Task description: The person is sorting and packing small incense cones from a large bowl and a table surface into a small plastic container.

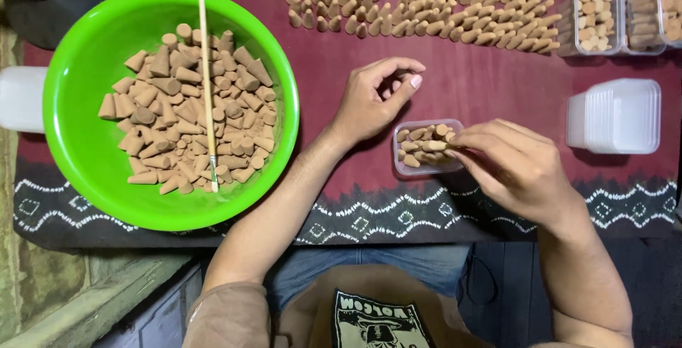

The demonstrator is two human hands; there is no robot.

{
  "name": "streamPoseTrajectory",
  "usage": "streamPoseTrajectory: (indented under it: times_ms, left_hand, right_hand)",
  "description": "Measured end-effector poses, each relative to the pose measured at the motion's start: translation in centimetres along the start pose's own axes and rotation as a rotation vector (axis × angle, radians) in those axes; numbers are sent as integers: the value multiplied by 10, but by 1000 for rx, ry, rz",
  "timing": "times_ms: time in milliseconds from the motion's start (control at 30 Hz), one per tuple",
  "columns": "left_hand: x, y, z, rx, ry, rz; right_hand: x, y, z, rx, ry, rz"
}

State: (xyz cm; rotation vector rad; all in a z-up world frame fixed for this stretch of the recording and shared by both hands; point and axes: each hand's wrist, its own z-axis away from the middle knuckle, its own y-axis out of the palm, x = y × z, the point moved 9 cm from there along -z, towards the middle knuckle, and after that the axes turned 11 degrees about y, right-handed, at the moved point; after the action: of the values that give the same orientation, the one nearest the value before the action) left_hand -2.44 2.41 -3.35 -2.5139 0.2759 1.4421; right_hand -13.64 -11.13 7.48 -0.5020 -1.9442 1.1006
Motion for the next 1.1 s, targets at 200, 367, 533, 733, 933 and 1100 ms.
streamPoseTrajectory:
  times_ms: [200,367,533,733,933,1100]
  left_hand:
    - [14,1,3,-64,24,98]
    - [14,2,3,-61,9,92]
    - [16,1,3,-60,-5,82]
    - [16,2,4,-37,-23,82]
    - [16,1,4,-39,-44,79]
    - [16,1,4,-42,-49,84]
  right_hand:
    - [0,17,9,-70,83,-65]
    - [-3,30,9,-62,45,34]
    - [-9,37,4,-41,20,44]
    - [-6,46,-3,-4,41,84]
    - [-10,54,1,-14,63,167]
    - [-6,44,-8,-56,140,88]
